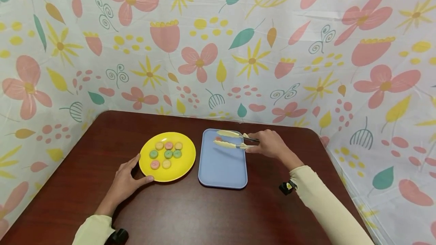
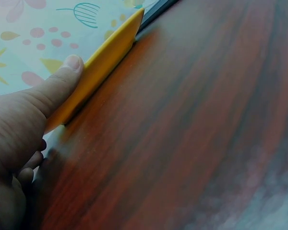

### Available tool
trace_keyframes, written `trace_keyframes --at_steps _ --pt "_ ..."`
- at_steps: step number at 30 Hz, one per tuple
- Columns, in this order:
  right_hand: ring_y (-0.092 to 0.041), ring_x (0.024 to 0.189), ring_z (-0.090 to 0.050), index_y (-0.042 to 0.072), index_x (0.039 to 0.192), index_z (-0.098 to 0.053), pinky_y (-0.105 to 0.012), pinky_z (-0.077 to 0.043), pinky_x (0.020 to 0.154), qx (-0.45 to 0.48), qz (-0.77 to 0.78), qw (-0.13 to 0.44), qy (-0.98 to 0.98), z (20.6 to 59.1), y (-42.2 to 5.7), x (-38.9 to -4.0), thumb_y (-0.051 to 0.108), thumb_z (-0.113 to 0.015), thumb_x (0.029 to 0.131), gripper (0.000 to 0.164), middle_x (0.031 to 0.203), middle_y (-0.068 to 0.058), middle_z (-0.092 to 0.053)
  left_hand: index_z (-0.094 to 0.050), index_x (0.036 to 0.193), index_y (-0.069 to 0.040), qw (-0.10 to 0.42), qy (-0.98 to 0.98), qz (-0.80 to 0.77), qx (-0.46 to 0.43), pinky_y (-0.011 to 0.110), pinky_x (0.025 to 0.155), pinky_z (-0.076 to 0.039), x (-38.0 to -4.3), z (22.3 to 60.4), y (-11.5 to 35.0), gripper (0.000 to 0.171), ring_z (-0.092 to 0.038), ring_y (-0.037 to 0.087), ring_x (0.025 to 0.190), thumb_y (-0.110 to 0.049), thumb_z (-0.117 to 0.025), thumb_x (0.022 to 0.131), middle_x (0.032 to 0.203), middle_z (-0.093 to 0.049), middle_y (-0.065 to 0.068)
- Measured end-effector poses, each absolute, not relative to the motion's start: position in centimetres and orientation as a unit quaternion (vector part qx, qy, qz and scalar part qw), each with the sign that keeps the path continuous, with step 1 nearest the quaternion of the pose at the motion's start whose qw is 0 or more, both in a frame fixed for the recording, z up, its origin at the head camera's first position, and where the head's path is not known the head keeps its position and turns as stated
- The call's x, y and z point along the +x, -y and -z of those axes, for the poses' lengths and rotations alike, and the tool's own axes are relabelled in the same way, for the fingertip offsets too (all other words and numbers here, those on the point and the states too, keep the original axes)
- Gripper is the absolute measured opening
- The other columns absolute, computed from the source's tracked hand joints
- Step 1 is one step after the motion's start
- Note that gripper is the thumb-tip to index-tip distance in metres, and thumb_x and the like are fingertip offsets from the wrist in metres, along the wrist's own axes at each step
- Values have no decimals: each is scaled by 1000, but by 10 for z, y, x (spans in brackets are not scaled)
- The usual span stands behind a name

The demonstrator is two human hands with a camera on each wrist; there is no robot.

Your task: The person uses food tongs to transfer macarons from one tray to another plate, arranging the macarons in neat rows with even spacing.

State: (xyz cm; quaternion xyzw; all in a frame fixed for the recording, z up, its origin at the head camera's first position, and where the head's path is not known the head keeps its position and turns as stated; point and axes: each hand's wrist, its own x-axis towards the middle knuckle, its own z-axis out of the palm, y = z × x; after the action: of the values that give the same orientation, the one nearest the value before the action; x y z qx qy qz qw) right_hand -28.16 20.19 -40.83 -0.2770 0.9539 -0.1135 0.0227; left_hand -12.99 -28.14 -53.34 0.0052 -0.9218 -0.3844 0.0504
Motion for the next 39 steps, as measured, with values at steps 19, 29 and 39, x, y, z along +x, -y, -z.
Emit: trace_keyframes --at_steps 19,29,39 --pt "-12 52 -40 8 133 -70 -29 -33 51 -250 122 36 -960 435 -202 -288 39 -85 84 60 107 -16 -77 -26 161 -2 54 918 394 2 69 105 -29 -130 535 282 114 -32 48 138 -56 -83 80 161 -32 28" --pt "-13 54 -39 7 132 -70 -30 -34 53 -245 131 39 -960 437 -203 -287 39 -84 85 58 104 -15 -77 -26 160 1 67 918 392 -6 70 104 -29 -128 534 280 111 -32 49 138 -51 -84 81 160 -32 30" --pt "-13 63 -50 9 132 -71 -31 -39 59 -251 140 17 -958 425 -206 -279 38 -83 86 56 113 -15 -76 -27 160 1 64 916 395 -4 69 103 -31 -128 533 281 111 -32 48 137 -51 -84 81 161 -32 30"
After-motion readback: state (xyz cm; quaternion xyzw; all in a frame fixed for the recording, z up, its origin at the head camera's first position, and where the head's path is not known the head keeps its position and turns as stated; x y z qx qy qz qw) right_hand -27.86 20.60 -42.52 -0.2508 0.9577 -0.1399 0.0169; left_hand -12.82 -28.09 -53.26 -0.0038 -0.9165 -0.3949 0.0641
